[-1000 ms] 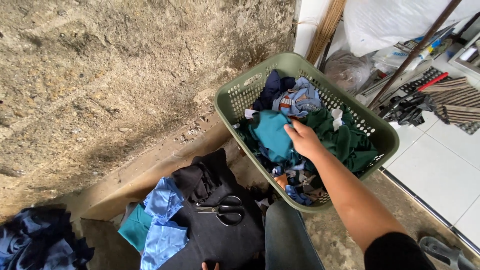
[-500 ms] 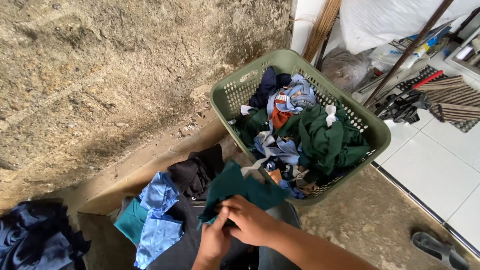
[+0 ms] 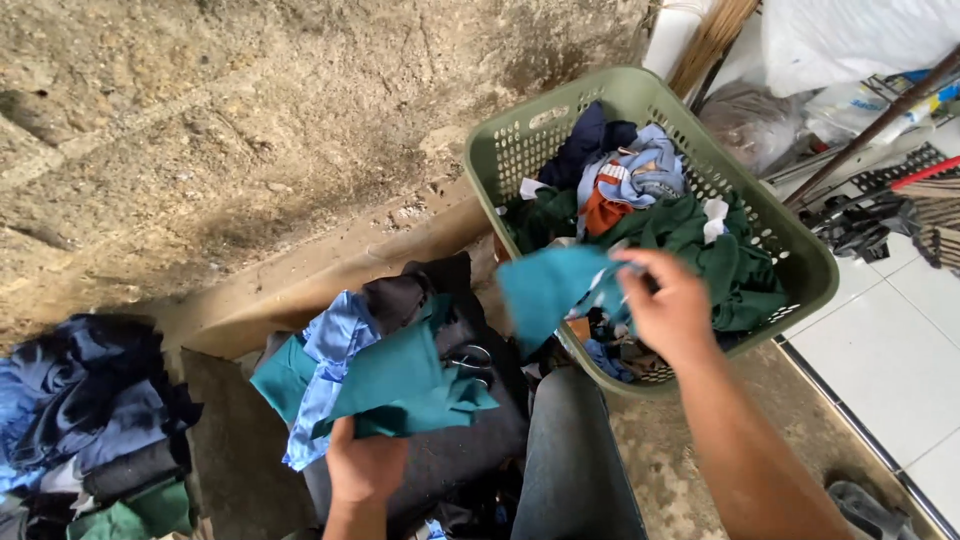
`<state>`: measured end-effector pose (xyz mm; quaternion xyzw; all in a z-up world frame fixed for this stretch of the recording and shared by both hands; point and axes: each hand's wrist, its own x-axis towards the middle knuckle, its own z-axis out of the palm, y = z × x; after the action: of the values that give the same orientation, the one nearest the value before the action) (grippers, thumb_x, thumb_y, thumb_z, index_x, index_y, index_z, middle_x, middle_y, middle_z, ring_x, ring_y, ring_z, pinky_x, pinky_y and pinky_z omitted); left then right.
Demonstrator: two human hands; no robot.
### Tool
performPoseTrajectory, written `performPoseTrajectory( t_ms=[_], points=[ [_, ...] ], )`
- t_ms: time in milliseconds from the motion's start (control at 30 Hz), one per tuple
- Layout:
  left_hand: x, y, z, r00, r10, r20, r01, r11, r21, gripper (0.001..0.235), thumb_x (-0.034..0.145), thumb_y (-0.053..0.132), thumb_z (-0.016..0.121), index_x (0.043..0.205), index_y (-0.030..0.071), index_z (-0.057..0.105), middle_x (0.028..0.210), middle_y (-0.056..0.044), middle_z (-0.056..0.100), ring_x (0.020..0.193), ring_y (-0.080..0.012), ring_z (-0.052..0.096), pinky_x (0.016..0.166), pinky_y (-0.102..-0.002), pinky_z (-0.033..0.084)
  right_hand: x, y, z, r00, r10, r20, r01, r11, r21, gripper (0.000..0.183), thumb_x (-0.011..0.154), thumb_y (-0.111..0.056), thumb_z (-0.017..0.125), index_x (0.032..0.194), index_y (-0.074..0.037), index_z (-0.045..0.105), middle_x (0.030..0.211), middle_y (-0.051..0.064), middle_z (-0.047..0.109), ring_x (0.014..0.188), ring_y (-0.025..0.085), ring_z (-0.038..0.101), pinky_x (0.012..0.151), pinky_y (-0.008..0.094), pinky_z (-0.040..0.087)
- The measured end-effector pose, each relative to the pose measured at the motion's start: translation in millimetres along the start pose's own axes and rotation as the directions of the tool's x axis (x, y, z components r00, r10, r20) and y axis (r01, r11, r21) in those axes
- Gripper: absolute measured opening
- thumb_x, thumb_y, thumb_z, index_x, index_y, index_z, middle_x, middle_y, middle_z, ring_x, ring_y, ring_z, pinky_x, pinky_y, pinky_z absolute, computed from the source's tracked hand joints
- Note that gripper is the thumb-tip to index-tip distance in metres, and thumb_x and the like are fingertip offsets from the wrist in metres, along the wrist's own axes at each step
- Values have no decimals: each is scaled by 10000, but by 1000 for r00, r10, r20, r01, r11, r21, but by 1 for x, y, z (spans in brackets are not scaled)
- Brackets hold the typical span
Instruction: Trimming green fabric scraps with scissors in a sewing factory environment.
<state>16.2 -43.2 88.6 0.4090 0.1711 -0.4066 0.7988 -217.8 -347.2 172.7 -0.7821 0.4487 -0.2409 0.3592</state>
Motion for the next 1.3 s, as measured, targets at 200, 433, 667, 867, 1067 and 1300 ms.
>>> performPoseTrajectory(
  t_ms=[200, 433, 667, 867, 1067, 1300],
  points=[
    [5, -2, -49, 928, 62, 368, 38, 965, -258, 648, 1059, 481, 372, 1623, 162, 373, 1661, -72, 387, 1508, -372, 347, 1257, -532, 230, 38, 114, 39, 938, -318, -137, 180, 786, -592, 444, 958, -372, 645, 1321, -118, 668, 1346, 150, 598, 1099, 449, 603, 838, 589, 500],
    [10, -31, -63, 990, -121, 76, 133, 973, -186, 815, 844, 508, 469, 1551, 103, 450, 1572, -171, 487, 1420, -411, 449, 1181, -572, 336, -50, -19, 103, 655, -580, 484, 466, 815, 345, 825, 849, -303, 792, 1550, -158, 383, 1640, 95, 340, 1511, 282, 349, 1220, 460, 308],
    [-26, -5, -25, 943, -310, -123, 323, 941, 100, 460, 972, 262, 520, 1299, -29, 663, 1209, -248, 706, 1101, -407, 664, 1040, -539, 523, -75, -34, 160, 638, -195, 744, 22, 971, 236, 322, 881, -131, 690, 1188, -179, 776, 1111, 16, 820, 1014, 171, 784, 849, 328, 635],
    [-35, 14, -56, 981, -107, -164, 163, 911, 379, 219, 810, 50, 763, 946, -94, 669, 784, -259, 639, 685, -438, 636, 673, -585, 511, -70, -49, 144, 690, -51, 722, 36, 999, 36, 319, 785, -68, 655, 1020, -197, 827, 940, 28, 842, 985, 232, 763, 961, 384, 543],
    [-24, 15, -97, 997, -55, -61, 79, 838, 540, 191, 826, -1, 712, 985, -93, 768, 867, -210, 624, 846, -349, 589, 847, -502, 470, -54, -71, 121, 431, 48, 901, 108, 989, -105, 427, 785, -115, 694, 1196, -127, 811, 1141, 102, 825, 1104, 327, 740, 1021, 456, 529],
    [-19, 10, -124, 975, -68, -211, 152, 898, 413, 300, 905, 206, 798, 1087, -30, 763, 898, -185, 613, 886, -342, 608, 894, -508, 477, -46, -73, 124, 348, -9, 937, 177, 983, -56, 298, 866, -129, 726, 1146, -97, 822, 1077, 80, 852, 1008, 226, 772, 971, 393, 561]
  ],
)
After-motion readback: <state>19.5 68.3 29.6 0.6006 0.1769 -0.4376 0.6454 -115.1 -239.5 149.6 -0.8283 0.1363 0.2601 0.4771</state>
